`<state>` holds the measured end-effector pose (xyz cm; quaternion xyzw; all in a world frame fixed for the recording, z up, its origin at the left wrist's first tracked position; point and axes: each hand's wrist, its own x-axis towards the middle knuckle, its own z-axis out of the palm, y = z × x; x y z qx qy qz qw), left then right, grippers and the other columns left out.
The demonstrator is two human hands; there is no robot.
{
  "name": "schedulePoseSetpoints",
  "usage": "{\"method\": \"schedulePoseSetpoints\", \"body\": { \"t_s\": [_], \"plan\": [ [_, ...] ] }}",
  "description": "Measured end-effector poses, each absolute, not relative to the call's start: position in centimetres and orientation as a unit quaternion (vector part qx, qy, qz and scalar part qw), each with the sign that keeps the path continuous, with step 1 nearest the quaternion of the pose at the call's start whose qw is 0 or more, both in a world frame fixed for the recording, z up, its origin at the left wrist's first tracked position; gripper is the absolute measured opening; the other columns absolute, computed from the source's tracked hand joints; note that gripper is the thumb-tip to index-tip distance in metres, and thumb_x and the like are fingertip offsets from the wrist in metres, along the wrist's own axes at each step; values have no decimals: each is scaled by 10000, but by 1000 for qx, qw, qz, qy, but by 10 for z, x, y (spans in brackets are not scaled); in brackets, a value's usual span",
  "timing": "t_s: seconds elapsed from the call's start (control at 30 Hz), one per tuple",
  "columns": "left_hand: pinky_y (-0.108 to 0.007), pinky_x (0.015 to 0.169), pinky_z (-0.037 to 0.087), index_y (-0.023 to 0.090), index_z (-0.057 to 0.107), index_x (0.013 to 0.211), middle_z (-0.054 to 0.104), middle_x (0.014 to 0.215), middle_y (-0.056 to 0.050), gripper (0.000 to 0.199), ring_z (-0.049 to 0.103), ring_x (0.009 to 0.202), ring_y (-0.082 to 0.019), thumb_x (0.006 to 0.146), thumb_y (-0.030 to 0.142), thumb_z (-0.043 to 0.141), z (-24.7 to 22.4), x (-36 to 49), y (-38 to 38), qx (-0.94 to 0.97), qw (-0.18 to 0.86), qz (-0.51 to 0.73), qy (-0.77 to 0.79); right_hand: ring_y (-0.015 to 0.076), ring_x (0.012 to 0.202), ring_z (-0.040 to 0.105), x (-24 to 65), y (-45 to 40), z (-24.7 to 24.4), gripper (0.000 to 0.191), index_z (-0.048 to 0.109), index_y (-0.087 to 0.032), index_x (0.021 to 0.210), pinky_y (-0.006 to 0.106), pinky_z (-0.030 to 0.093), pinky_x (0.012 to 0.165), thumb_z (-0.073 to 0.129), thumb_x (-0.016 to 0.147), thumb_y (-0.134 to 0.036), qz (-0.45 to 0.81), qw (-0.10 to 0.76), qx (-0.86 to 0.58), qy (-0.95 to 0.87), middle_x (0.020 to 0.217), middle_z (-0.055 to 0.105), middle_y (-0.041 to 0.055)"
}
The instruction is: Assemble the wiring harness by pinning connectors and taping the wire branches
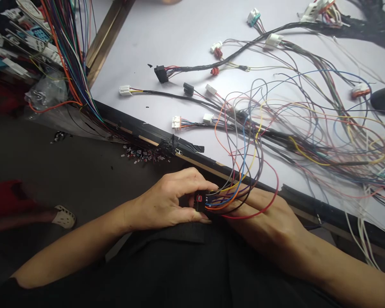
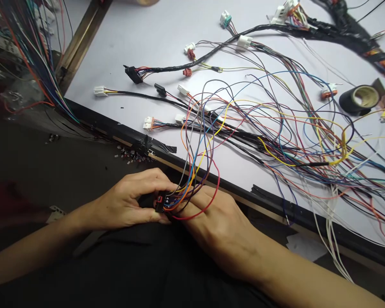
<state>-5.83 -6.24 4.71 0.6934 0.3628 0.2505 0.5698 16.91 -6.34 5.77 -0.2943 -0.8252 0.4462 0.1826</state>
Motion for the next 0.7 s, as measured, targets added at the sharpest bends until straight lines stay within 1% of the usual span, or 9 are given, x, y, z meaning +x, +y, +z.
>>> {"method": "schedulePoseSetpoints", "body": {
  "t_s": [0.1,0.17,0.27,0.33,0.4,0.47,0.53,0.6,0.7],
  "plan": [
    [-263,658,530,168,643,1198,600,894,-67,476,594,767,-141,743,231,768,46,-57,-64,698,563,265,356,177,1009,641,169,-67,56,298,572,-203,1236,321,568,869,456,968,-144,494,184,-291,-799,1146,672,59],
    [-253,638,525,167,643,1204,595,880,-62,482,585,744,-132,742,221,768,46,-56,-64,699,562,267,353,186,993,657,170,-69,55,304,579,-214,1237,321,585,846,453,967,-154,503,190,-301,-787,1111,683,63],
    [-252,634,526,165,642,1212,599,878,-63,489,582,733,-127,742,213,767,45,-56,-65,697,562,269,355,189,994,668,171,-70,54,322,593,-235,1243,320,590,868,467,959,-153,502,186,-310,-786,1096,693,58],
    [-259,659,535,168,628,1236,614,921,-74,517,595,763,-133,742,218,768,44,-56,-66,691,569,266,358,186,1029,662,172,-69,54,352,582,-248,1271,318,585,898,468,956,-140,501,194,-308,-785,1133,688,51],
    [-259,682,540,184,583,1295,623,982,-79,603,603,803,-138,728,241,783,42,-57,-68,678,582,251,371,179,1084,646,173,-68,54,386,561,-258,1302,308,575,930,458,956,-120,505,206,-300,-783,1193,670,47],
    [-253,690,541,201,559,1318,628,1004,-68,660,602,800,-131,708,270,801,40,-59,-69,661,596,230,393,173,1126,632,173,-67,53,411,554,-267,1315,292,556,971,461,952,-100,500,215,-300,-783,1238,654,39],
    [-248,695,538,192,592,1272,633,944,-46,605,601,765,-118,712,287,799,37,-60,-72,643,602,217,420,171,1125,638,173,-67,51,417,566,-272,1305,279,550,981,487,939,-88,480,220,-308,-791,1231,660,35],
    [-244,700,533,169,630,1204,632,880,-32,506,606,740,-110,735,287,780,35,-60,-74,635,600,217,434,168,1083,659,172,-66,50,409,583,-263,1285,270,568,944,513,927,-78,456,236,-315,-798,1192,681,47],
    [-249,710,523,161,623,1208,633,893,-38,470,609,758,-115,771,280,749,34,-58,-75,650,592,216,424,158,1016,682,173,-66,49,389,601,-236,1258,264,589,883,524,918,-63,433,253,-319,-804,1148,699,73]
  ]
}}
